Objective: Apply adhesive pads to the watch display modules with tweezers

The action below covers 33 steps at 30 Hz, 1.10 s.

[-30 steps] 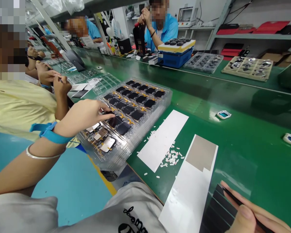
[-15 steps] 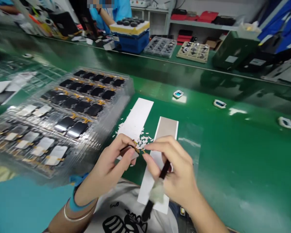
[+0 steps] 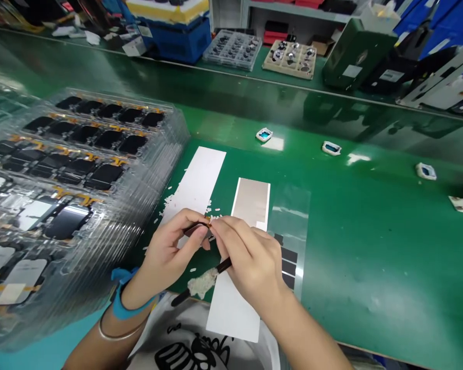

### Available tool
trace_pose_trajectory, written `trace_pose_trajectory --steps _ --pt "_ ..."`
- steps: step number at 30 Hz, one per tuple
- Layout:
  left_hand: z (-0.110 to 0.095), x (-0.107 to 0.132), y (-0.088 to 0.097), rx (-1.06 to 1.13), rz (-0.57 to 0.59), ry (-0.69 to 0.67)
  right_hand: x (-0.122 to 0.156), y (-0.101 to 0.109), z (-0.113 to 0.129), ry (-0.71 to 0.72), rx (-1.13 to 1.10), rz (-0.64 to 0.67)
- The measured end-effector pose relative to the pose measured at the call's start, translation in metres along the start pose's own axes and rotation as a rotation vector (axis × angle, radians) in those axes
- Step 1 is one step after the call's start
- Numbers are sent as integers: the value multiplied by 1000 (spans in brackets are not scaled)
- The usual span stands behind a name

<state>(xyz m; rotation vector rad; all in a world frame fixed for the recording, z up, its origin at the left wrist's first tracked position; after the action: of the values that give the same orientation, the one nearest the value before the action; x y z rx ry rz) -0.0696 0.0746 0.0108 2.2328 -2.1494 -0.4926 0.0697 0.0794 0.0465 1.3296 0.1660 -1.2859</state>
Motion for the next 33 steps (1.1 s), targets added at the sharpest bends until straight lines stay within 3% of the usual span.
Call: trace_pose_trajectory --steps 12,18,22,25,27,33 --pt "-3 2 -3 -112 19 -56 2 -6 1 -19 49 58" --pt "8 4 2 59 -65 78 -5 -1 -22 -300 -151 2" --pt "14 5 6 164 -157 116 1 -14 -29 -356 -168 168" --pt "17 6 6 189 -160 130 6 -24 -27 -356 -184 275" --pt "17 6 5 183 -146 128 5 -23 -24 -347 -214 254" --pt "16 7 4 204 -116 135 -9 0 -18 -260 -245 -30"
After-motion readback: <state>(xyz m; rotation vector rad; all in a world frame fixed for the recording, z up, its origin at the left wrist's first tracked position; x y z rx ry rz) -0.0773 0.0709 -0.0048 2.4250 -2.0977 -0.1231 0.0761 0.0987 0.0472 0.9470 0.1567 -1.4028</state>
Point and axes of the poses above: each hand's wrist, its own x-axis away from the middle knuckle, its own y-axis out of the back of the hand, z = x × y, the point moved 6 cm from there along -x, towards the middle knuckle, and after that the axes turned 5 degrees about -z, right-handed, at the moved point
